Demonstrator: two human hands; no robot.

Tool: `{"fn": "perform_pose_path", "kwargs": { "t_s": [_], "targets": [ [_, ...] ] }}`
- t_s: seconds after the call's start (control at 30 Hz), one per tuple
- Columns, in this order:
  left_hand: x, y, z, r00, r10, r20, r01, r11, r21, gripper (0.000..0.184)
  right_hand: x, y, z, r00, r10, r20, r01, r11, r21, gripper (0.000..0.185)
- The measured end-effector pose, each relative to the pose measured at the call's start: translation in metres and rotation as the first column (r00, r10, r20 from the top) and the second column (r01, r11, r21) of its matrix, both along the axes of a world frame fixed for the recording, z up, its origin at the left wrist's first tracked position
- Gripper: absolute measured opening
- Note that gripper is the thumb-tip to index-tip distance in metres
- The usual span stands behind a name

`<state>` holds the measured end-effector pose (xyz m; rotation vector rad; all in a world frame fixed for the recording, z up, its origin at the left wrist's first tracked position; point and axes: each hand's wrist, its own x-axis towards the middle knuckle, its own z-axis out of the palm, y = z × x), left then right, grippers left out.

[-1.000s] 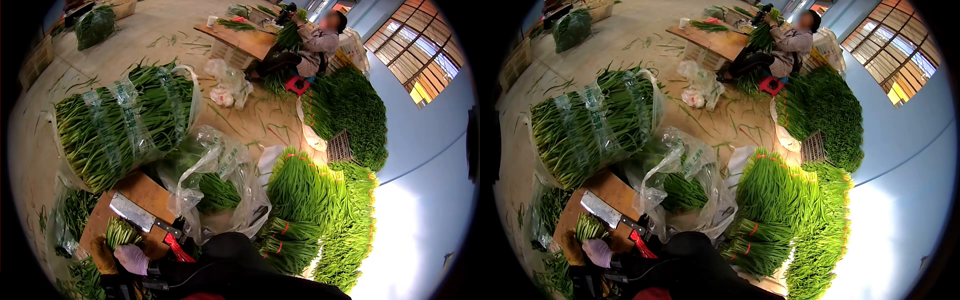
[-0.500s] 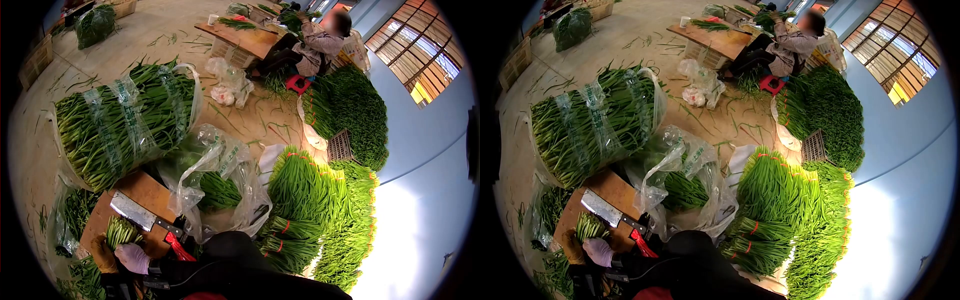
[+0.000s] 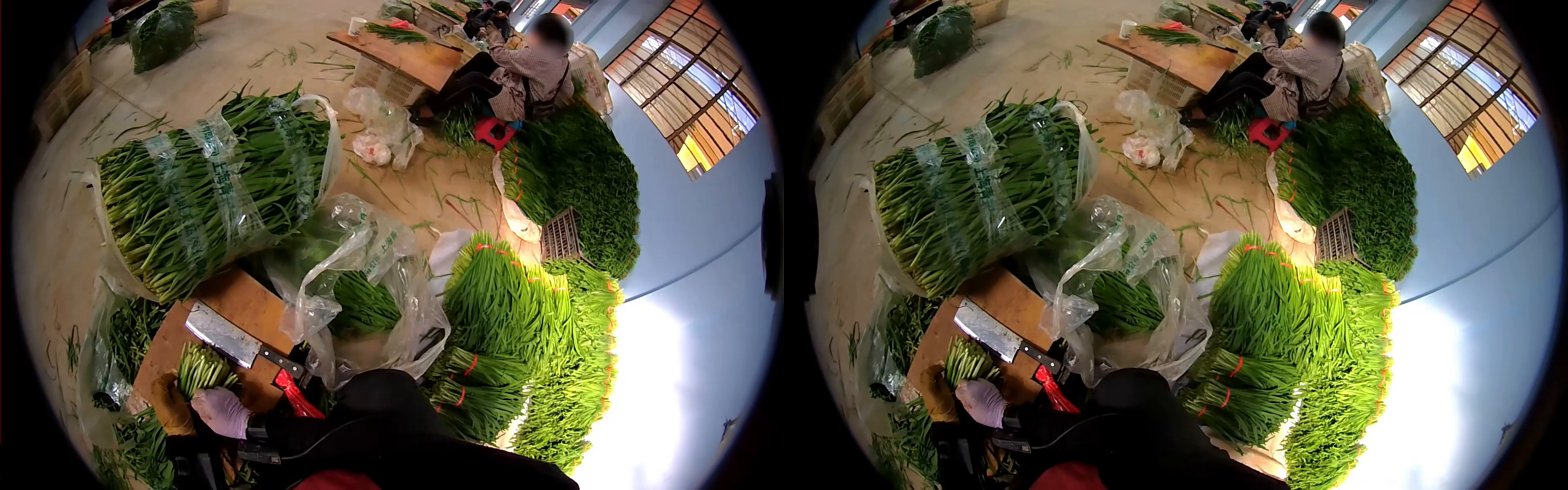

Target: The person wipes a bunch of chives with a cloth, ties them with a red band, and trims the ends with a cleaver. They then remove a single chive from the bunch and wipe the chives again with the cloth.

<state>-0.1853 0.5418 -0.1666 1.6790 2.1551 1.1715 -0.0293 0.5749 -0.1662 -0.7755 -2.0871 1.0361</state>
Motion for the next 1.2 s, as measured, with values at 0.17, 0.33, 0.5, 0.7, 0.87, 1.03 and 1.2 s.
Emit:
{"fn": "perform_pose_path", "kwargs": {
  "t_s": [0.17,0.33,0.5,0.7,0.87,1.03,1.2],
  "targets": [
    [-0.003,0.004,-0.005,0.996,0.02,-0.087,-0.019,1.0,0.019,0.015,0.001,0.0,0.0,1.0,0.001,0.014,-0.002,0.999,0.037,0.013],
    [-0.016,-0.007,-0.01,0.959,0.011,0.282,-0.022,0.999,0.038,0.017,0.001,0.0,-0.005,0.998,0.034,0.055,-0.038,0.997,0.062,0.008],
    [0.016,-0.011,0.064,1.0,-0.021,0.008,0.021,0.999,0.044,0.033,0.002,-0.002,-0.002,0.994,-0.06,0.096,0.053,0.996,0.075,0.009],
    [0.01,-0.002,0.056,0.987,-0.147,0.06,0.158,0.895,-0.417,0.043,0.026,0.007,0.027,0.903,0.164,0.397,-0.165,0.986,-0.031,0.019],
    [-0.005,-0.005,0.062,0.977,-0.207,0.054,0.207,0.847,-0.49,0.079,0.056,0.001,0.0,0.956,0.11,0.273,-0.072,0.987,-0.146,0.017],
    [-0.002,0.002,0.083,0.963,-0.261,0.064,0.237,0.714,-0.659,0.101,0.067,0.018,-0.015,0.932,0.11,0.344,0.021,0.934,-0.356,0.019],
    [0.014,-0.002,0.092,0.934,-0.309,-0.179,0.095,0.699,-0.709,0.114,0.055,0.027,0.0,0.999,0.001,0.034,0.033,0.199,-0.98,0.016]
  ]
}}
